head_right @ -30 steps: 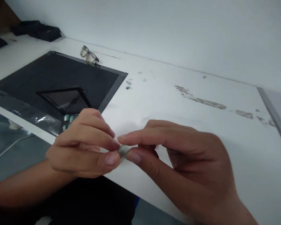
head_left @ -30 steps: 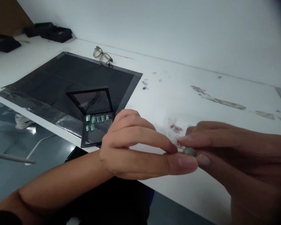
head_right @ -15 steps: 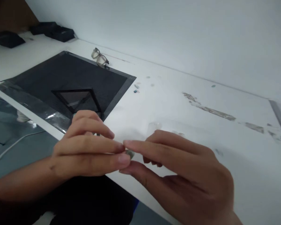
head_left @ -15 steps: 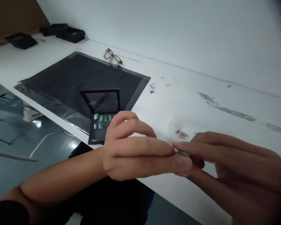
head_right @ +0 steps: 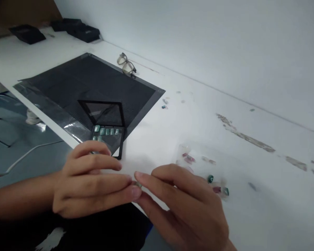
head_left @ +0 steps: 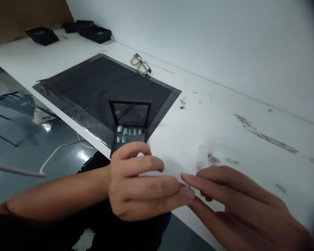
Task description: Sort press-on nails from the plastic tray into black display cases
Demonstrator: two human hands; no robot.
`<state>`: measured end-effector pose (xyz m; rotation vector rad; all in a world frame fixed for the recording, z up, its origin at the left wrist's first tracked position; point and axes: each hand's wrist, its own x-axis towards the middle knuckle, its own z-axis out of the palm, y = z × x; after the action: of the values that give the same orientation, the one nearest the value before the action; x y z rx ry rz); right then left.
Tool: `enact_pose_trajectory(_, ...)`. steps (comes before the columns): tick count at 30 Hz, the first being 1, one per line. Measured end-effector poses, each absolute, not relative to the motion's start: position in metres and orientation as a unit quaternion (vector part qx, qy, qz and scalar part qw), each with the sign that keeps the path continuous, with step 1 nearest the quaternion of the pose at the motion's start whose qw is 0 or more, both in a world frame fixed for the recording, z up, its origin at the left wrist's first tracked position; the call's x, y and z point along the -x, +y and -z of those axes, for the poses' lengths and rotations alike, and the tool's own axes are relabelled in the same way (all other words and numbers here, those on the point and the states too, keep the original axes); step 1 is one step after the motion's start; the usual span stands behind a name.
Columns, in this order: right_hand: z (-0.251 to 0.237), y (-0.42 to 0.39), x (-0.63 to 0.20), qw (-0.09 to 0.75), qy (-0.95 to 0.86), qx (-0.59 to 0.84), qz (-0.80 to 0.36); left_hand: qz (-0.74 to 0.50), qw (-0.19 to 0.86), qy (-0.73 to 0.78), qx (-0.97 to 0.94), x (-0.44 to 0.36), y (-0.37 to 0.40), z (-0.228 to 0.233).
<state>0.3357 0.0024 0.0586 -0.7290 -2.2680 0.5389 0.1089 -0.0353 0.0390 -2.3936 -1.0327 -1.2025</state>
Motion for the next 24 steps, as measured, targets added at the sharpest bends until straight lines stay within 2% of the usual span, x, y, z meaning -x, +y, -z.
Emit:
enact_pose_trajectory(3, -0.054, 0.001, -0.330, 0.339, -0.873, 0.247, -0.248, 0.410, 0.161, -0.308, 0.843, -0.105, -0.042, -0.038)
enact_pose_trajectory(7, -0.051, 0.001, -0.327, 0.317, -0.864, 0.194, -0.338, 0.444, 0.111, -0.368, 0.810, -0.108, -0.057, -0.035)
enact_pose_trajectory(16, -0.041, 0.004, -0.326, 0.288, -0.828, 0.192, -0.441, 0.471, 0.111, -0.382, 0.788, -0.107, -0.053, -0.030)
enact_pose_trajectory(20, -0.037, 0.005, -0.320, 0.290, -0.824, 0.211, -0.438, 0.461, 0.116, -0.370, 0.798, -0.102, -0.050, -0.028)
enact_pose_trajectory(24, -0.036, -0.003, -0.316, 0.312, -0.823, 0.294, -0.373, 0.441, 0.127, -0.381, 0.803, -0.098, -0.051, -0.028)
